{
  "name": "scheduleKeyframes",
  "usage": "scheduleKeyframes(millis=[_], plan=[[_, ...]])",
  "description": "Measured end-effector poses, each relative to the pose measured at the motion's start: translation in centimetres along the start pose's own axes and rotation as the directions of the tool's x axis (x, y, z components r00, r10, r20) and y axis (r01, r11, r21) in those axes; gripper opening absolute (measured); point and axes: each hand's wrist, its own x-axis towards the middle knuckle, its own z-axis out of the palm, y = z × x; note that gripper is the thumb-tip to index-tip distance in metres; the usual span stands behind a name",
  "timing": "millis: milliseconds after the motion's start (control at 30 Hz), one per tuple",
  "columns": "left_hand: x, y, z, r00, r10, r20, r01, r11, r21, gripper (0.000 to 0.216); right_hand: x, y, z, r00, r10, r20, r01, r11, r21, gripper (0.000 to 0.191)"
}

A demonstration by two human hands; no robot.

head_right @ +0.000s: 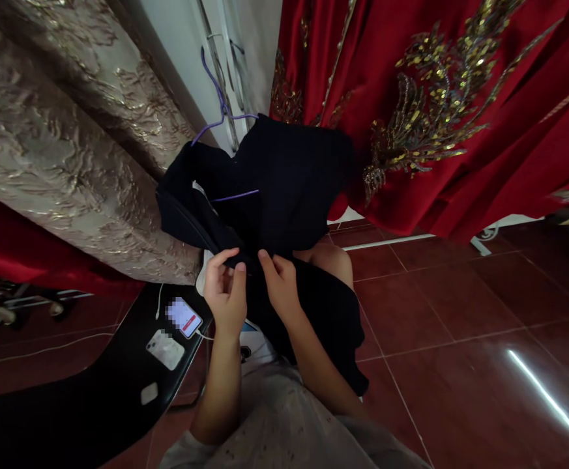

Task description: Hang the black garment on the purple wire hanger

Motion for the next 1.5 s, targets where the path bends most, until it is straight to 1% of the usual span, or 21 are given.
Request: scheduleKeyframes(millis=[133, 200, 233, 300, 367, 400, 500, 600, 667, 733, 800, 833, 900, 967, 1067, 1167, 1267, 1333, 1400, 1433, 1500], plan=[[0.0, 0.2, 0.4, 0.998, 0.003, -0.062, -0.003, 1.0, 0.011, 0.023, -0.2, -0.9, -0.8, 0.989, -0.015, -0.145, 0.025, 0.997, 0.072, 0.044], [-0.1, 0.0, 0.6, 0.996, 0.021, -0.089, -0.018, 0.999, 0.029, 0.022, -0.4, -0.8, -1.1, 0.986, -0.012, -0.167, 0.022, 0.998, 0.063, 0.043], [-0.2, -0.1, 0.8, 0.994, 0.031, -0.105, -0.027, 0.999, 0.037, 0.021, -0.6, -0.7, -1.2, 0.992, -0.009, -0.124, 0.014, 0.999, 0.038, 0.043], [-0.4, -0.3, 0.9, 0.988, 0.036, -0.148, -0.031, 0.999, 0.037, 0.021, -0.8, -0.5, -1.2, 0.999, 0.012, 0.051, -0.012, 1.0, -0.011, 0.046], [-0.4, -0.4, 1.1, 0.985, 0.016, -0.173, -0.018, 1.0, -0.007, 0.023, -0.9, -0.5, -1.0, 0.978, 0.044, 0.203, -0.044, 0.999, -0.007, 0.05], [-0.4, -0.4, 1.1, 0.985, 0.004, -0.175, -0.01, 0.999, -0.035, 0.025, -1.0, -0.5, -0.9, 0.971, 0.056, 0.233, -0.062, 0.998, 0.015, 0.051], [-0.2, -0.2, 1.3, 0.985, -0.018, -0.174, -0.003, 0.993, -0.117, 0.027, -1.1, -0.7, -0.6, 0.979, 0.067, 0.192, -0.085, 0.993, 0.085, 0.051], [0.2, -0.6, 1.1, 0.984, -0.051, -0.173, 0.017, 0.981, -0.194, 0.033, -1.1, -0.8, -0.6, 0.987, 0.077, 0.141, -0.092, 0.991, 0.097, 0.047], [0.8, -1.5, 0.4, 0.984, -0.107, -0.144, 0.071, 0.968, -0.239, 0.034, -1.0, -0.6, -0.7, 0.988, 0.093, 0.126, -0.106, 0.989, 0.1, 0.047], [1.4, -2.8, -0.7, 0.981, -0.182, -0.072, 0.159, 0.957, -0.244, 0.029, -0.7, -0.5, -0.9, 0.988, 0.107, 0.112, -0.12, 0.985, 0.121, 0.044], [1.8, -4.0, -1.9, 0.971, -0.234, 0.056, 0.241, 0.956, -0.168, 0.02, -0.6, -0.4, -0.9, 0.986, 0.117, 0.116, -0.132, 0.981, 0.14, 0.04], [1.9, -4.4, -2.3, 0.963, -0.238, 0.124, 0.252, 0.961, -0.11, 0.018, -0.5, -0.3, -0.9, 0.984, 0.12, 0.13, -0.138, 0.98, 0.14, 0.039], [1.8, -4.8, -2.7, 0.954, -0.188, 0.234, 0.194, 0.981, -0.003, 0.017, -0.6, 0.0, -0.8, 0.976, 0.127, 0.177, -0.149, 0.982, 0.12, 0.037], [1.4, -4.8, -2.3, 0.95, -0.097, 0.295, 0.088, 0.995, 0.045, 0.016, -0.8, 0.3, -0.8, 0.965, 0.132, 0.225, -0.155, 0.984, 0.088, 0.036], [0.7, -4.7, -1.0, 0.971, -0.034, 0.237, 0.029, 0.999, 0.024, 0.013, -0.5, 0.3, -0.7, 0.956, 0.14, 0.258, -0.163, 0.984, 0.069, 0.031], [0.3, -5.5, 0.5, 0.992, -0.058, 0.11, 0.059, 0.998, -0.007, 0.012, 1.8, -1.7, -0.1, 0.957, 0.093, 0.273, -0.11, 0.993, 0.048, 0.027], [0.2, -7.3, 2.0, 0.997, -0.076, 0.01, 0.076, 0.997, 0.025, 0.011, 6.2, -6.4, 1.5, 0.965, -0.055, 0.257, 0.037, 0.997, 0.074, 0.027], [0.4, -8.6, 2.8, 0.997, -0.079, -0.013, 0.08, 0.995, 0.056, 0.011, 9.1, -10.0, 2.8, 0.967, -0.174, 0.184, 0.147, 0.978, 0.149, 0.038], [1.0, -9.4, 3.2, 0.997, -0.076, 0.018, 0.074, 0.993, 0.092, 0.012, 11.0, -12.6, 3.6, 0.955, -0.266, 0.13, 0.229, 0.941, 0.248, 0.044], [1.5, -9.4, 3.2, 0.995, -0.08, 0.065, 0.073, 0.991, 0.11, 0.013, 11.5, -13.3, 3.9, 0.951, -0.29, 0.106, 0.25, 0.926, 0.284, 0.046], [3.3, -8.5, 2.6, 0.958, -0.107, 0.266, 0.073, 0.988, 0.137, 0.012, 11.6, -13.4, 3.9, 0.946, -0.311, 0.086, 0.271, 0.91, 0.315, 0.044]])
